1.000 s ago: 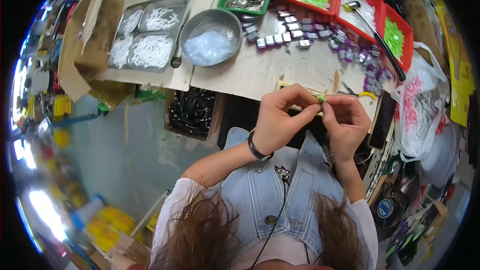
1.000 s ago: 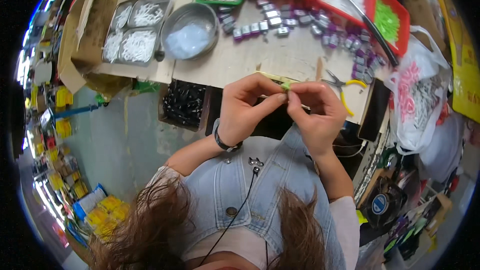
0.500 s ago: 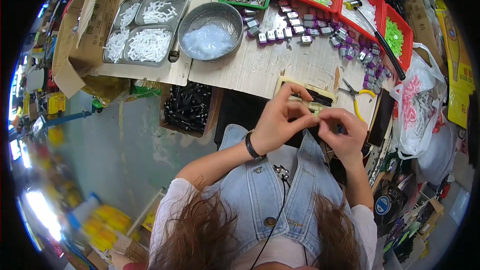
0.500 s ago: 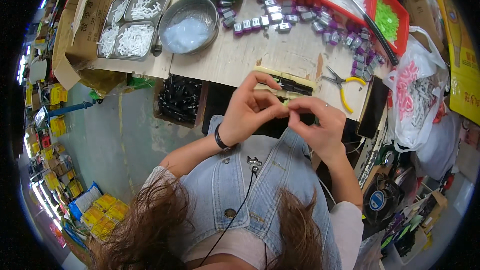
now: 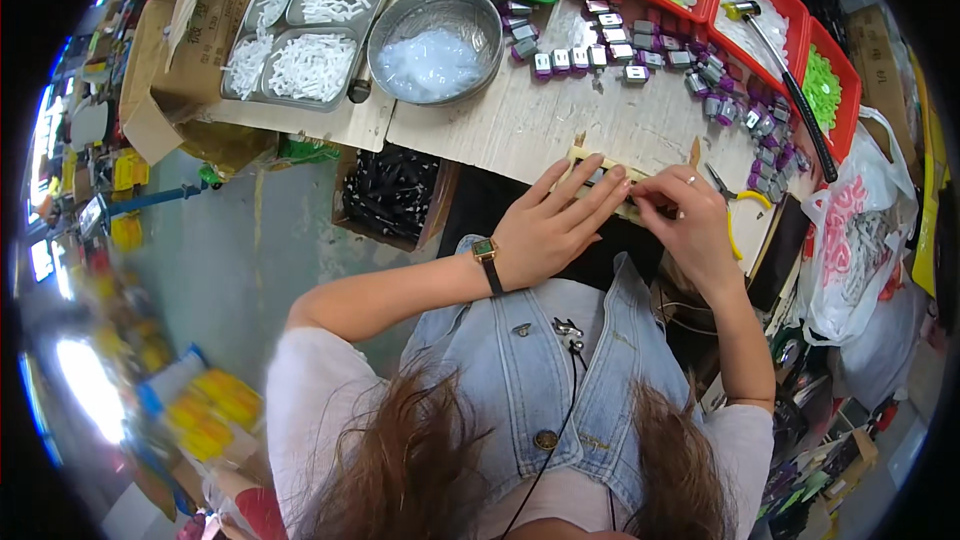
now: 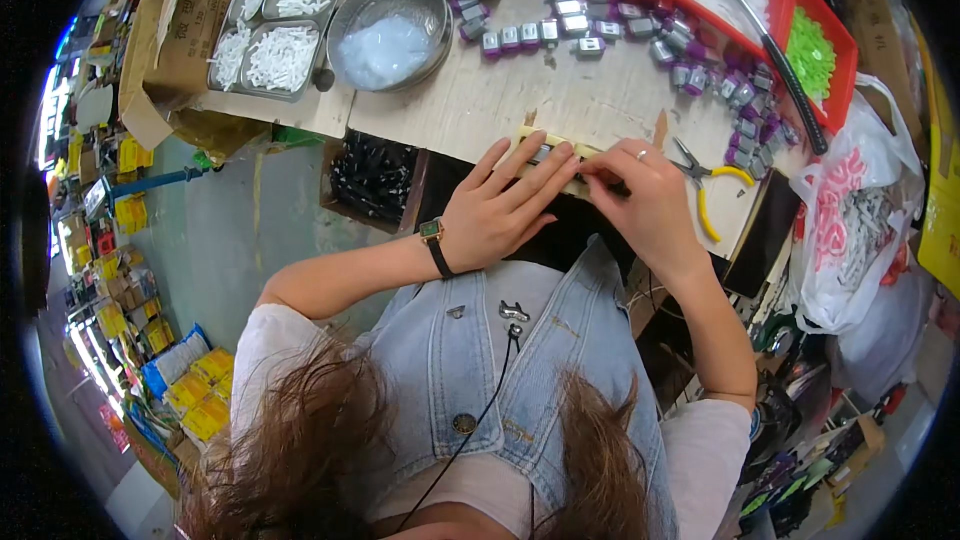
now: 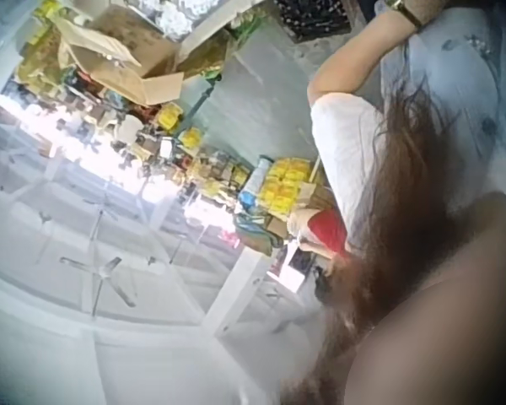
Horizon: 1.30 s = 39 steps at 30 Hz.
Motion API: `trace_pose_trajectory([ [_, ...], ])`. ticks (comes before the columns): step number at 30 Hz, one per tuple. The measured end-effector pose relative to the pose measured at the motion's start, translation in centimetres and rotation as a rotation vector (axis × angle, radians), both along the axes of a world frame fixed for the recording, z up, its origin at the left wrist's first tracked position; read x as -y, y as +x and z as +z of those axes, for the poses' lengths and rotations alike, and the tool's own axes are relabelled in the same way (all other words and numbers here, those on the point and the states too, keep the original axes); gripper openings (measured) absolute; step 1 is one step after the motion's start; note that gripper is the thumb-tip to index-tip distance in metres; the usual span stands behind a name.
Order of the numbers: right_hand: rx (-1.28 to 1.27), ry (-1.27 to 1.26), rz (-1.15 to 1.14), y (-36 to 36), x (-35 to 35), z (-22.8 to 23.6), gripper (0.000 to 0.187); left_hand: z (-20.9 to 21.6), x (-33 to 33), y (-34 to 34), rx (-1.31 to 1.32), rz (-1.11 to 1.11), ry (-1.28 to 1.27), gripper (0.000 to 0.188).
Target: Assembling small electronic or mechanical components using hands and pliers at a factory workbench.
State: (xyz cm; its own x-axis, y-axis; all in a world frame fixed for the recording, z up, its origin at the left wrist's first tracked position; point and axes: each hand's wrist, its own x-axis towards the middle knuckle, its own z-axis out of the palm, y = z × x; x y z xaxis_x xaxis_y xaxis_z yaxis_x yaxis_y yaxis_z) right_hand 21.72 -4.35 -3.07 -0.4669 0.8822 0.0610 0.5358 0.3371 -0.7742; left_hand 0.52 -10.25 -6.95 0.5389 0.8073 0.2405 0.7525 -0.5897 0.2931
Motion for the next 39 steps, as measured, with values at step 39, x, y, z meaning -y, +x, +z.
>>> trace_pose_trajectory([
  [39, 1.333, 0.306, -0.478, 56.3, -7.3, -4.1, 0.014, 7.6, -13.6, -21.2, 0.506, 0.393, -0.164, 0.017],
])
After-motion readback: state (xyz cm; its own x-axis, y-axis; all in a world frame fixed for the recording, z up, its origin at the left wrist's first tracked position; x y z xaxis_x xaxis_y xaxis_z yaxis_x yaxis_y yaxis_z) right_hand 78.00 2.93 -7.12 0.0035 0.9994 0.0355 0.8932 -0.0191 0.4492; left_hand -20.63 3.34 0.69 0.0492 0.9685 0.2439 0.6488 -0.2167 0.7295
